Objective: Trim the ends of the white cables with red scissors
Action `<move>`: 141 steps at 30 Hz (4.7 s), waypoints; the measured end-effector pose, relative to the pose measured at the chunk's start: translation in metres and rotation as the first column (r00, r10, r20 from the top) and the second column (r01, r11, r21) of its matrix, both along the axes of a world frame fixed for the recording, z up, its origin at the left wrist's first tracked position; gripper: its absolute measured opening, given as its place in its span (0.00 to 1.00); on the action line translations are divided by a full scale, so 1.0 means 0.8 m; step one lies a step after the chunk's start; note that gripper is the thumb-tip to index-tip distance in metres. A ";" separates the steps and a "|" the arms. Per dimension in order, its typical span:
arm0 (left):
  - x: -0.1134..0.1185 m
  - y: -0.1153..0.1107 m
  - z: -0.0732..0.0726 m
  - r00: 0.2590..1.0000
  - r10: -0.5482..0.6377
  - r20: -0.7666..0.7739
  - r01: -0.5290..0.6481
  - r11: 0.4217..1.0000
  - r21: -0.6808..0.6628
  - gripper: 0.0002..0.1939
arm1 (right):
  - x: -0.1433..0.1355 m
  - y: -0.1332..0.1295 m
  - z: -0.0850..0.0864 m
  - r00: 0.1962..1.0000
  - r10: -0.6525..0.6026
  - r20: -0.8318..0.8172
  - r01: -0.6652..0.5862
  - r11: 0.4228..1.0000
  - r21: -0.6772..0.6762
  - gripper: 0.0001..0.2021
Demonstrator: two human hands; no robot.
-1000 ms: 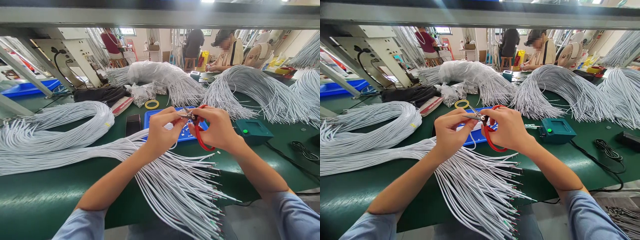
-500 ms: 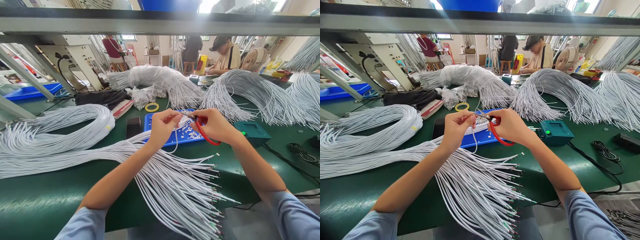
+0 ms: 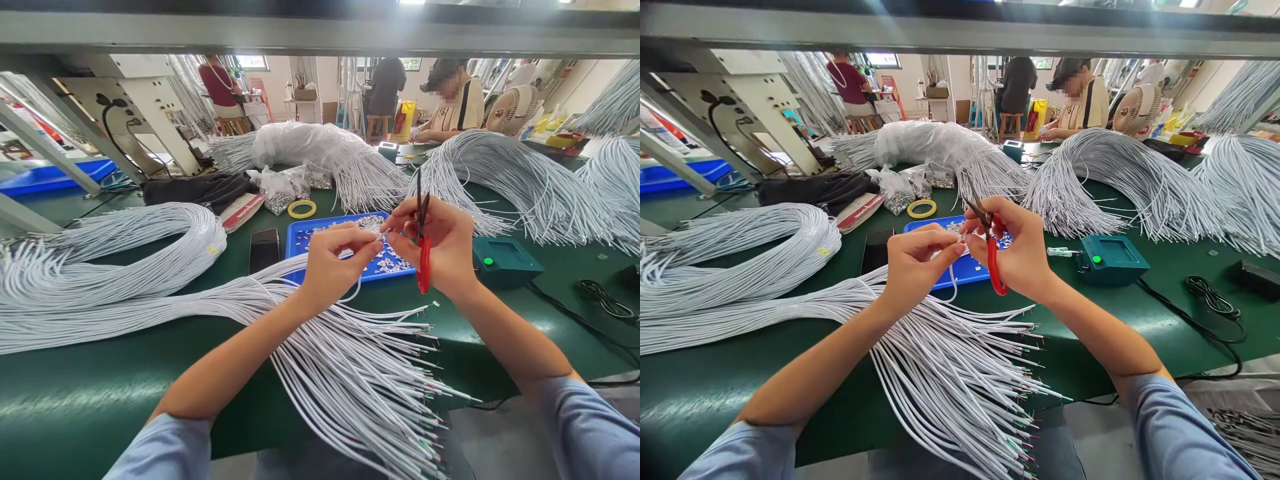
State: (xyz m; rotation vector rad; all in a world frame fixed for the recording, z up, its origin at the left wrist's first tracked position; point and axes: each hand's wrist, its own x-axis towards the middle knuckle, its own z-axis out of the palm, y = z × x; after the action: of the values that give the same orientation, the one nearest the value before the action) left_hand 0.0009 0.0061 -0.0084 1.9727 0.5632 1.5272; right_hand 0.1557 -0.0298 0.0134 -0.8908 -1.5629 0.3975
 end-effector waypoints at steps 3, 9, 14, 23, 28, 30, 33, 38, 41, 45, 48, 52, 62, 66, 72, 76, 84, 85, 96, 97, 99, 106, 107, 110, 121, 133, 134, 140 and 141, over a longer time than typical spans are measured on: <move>0.001 0.000 -0.001 0.999 0.031 -0.008 -0.031 0.999 -0.008 0.05 | -0.001 -0.001 0.001 1.000 -0.028 0.005 0.028 0.999 -0.022 0.09; 0.003 -0.003 -0.002 0.999 0.054 0.010 -0.053 0.998 -0.046 0.06 | -0.003 -0.001 0.000 1.000 -0.014 -0.018 0.014 1.000 -0.021 0.09; 0.003 -0.003 -0.003 0.999 0.049 -0.004 -0.049 0.998 -0.038 0.07 | -0.002 -0.001 -0.002 1.000 -0.013 -0.026 0.012 0.998 -0.068 0.08; -0.005 -0.003 0.008 0.970 -0.206 -0.131 0.196 0.977 -0.087 0.14 | 0.017 0.000 0.017 0.990 0.089 0.113 -0.079 0.993 -0.092 0.10; -0.007 -0.006 0.011 0.896 -0.434 -0.094 0.391 0.871 -0.297 0.20 | 0.019 0.010 0.008 0.977 0.184 0.112 -0.186 0.983 0.009 0.09; -0.008 -0.004 0.011 0.871 -0.490 -0.029 0.445 0.815 -0.371 0.20 | 0.016 0.016 0.001 0.978 0.188 0.092 -0.194 0.978 0.070 0.08; -0.007 -0.002 0.009 0.833 -0.541 0.114 0.518 0.692 -0.504 0.17 | 0.011 0.023 -0.007 0.988 0.143 0.053 -0.146 0.987 0.068 0.06; -0.005 -0.002 0.006 0.659 -0.635 0.402 0.704 0.334 -0.627 0.11 | 0.006 0.027 -0.017 0.984 0.179 -0.001 -0.179 0.981 0.078 0.07; -0.004 -0.002 0.003 0.578 -0.672 0.463 0.752 0.219 -0.622 0.10 | 0.002 0.028 -0.021 0.978 0.201 -0.053 -0.195 0.976 0.096 0.10; -0.004 -0.008 0.005 0.638 -0.696 0.329 0.703 0.353 -0.617 0.12 | 0.007 0.045 -0.019 0.995 0.085 -0.061 -0.086 0.996 -0.015 0.11; -0.003 -0.022 0.012 0.716 -0.695 0.067 0.599 0.562 -0.571 0.12 | 0.027 0.075 -0.022 0.989 0.061 0.133 -0.031 0.974 -0.223 0.10; 0.004 -0.051 0.007 0.618 -0.757 -0.212 0.581 0.621 -0.526 0.07 | 0.057 0.116 -0.044 0.863 0.086 0.498 0.188 0.860 -0.475 0.10; 0.033 -0.066 -0.044 0.552 -0.661 -0.508 0.488 0.750 -0.447 0.11 | 0.072 0.144 -0.076 0.779 -0.032 0.626 0.404 0.789 -0.463 0.13; 0.022 0.007 -0.053 0.303 0.118 -0.946 -0.047 0.993 0.109 0.15 | 0.071 0.139 -0.062 0.832 -0.154 0.533 0.403 0.828 -0.391 0.09; -0.007 0.088 -0.073 0.086 0.267 -0.960 -0.278 0.932 0.234 0.12 | 0.054 0.115 -0.033 0.921 -0.242 0.304 0.339 0.882 -0.326 0.04; -0.010 0.093 -0.080 0.057 0.263 -0.963 -0.292 0.927 0.236 0.14 | 0.048 0.099 -0.022 0.978 -0.165 0.128 0.198 0.928 -0.314 0.06; -0.014 0.101 -0.071 0.157 0.309 -0.938 -0.449 0.868 0.211 0.14 | 0.048 0.093 -0.012 0.983 -0.182 -0.002 0.178 0.960 -0.215 0.11; -0.014 0.103 -0.069 0.189 0.321 -0.928 -0.469 0.860 0.202 0.15 | 0.049 0.093 -0.012 0.983 -0.184 -0.026 0.175 0.965 -0.195 0.12; 0.009 0.053 -0.043 0.861 -0.087 -0.501 0.045 0.994 -0.097 0.15 | 0.055 0.095 -0.011 0.898 -0.192 -0.396 0.132 0.976 -0.174 0.08; 0.011 0.041 -0.037 0.866 -0.114 -0.487 0.098 0.993 -0.058 0.16 | 0.054 0.095 -0.011 0.893 -0.180 -0.412 0.107 0.975 -0.194 0.07; 0.011 0.017 -0.025 0.870 -0.181 -0.459 0.209 0.978 0.011 0.15 | 0.049 0.092 -0.011 0.891 -0.145 -0.429 0.044 0.971 -0.237 0.07; -0.001 -0.026 0.010 0.940 -0.219 -0.260 0.227 0.974 0.002 0.07 | 0.017 0.056 -0.004 0.923 -0.012 -0.386 -0.119 0.941 -0.315 0.09; -0.002 -0.024 0.010 0.950 -0.225 -0.218 0.218 0.974 -0.055 0.07 | 0.014 0.049 -0.003 0.921 0.018 -0.388 -0.150 0.937 -0.314 0.09; -0.006 -0.010 0.010 0.965 -0.245 -0.097 0.223 0.955 -0.197 0.08 | 0.010 0.029 -0.001 0.916 0.122 -0.381 -0.241 0.929 -0.281 0.08; -0.008 0.000 0.013 0.981 -0.193 -0.034 0.182 0.962 -0.203 0.10 | 0.002 0.012 -0.003 0.937 0.202 -0.286 -0.266 0.942 -0.205 0.15; -0.007 0.002 0.010 0.970 -0.242 0.003 0.233 0.934 -0.270 0.13 | -0.001 0.006 -0.002 0.954 0.160 -0.255 -0.207 0.964 -0.169 0.15; -0.006 0.001 0.010 0.969 -0.246 0.003 0.237 0.933 -0.271 0.14 | -0.001 0.005 -0.002 0.956 0.153 -0.248 -0.198 0.966 -0.167 0.15; -0.005 0.002 0.008 0.966 -0.257 0.039 0.257 0.924 -0.283 0.13 | -0.002 0.001 -0.001 0.963 0.150 -0.226 -0.185 0.972 -0.144 0.14; -0.004 0.003 0.007 0.963 -0.266 0.045 0.267 0.919 -0.289 0.13 | -0.002 0.001 -0.001 0.964 0.147 -0.220 -0.180 0.974 -0.138 0.14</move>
State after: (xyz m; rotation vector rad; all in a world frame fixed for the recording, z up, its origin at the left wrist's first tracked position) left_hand -0.0027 0.0085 -0.0025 1.7361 0.4658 1.2053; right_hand 0.1542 -0.0290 0.0126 -0.8128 -1.4292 0.7185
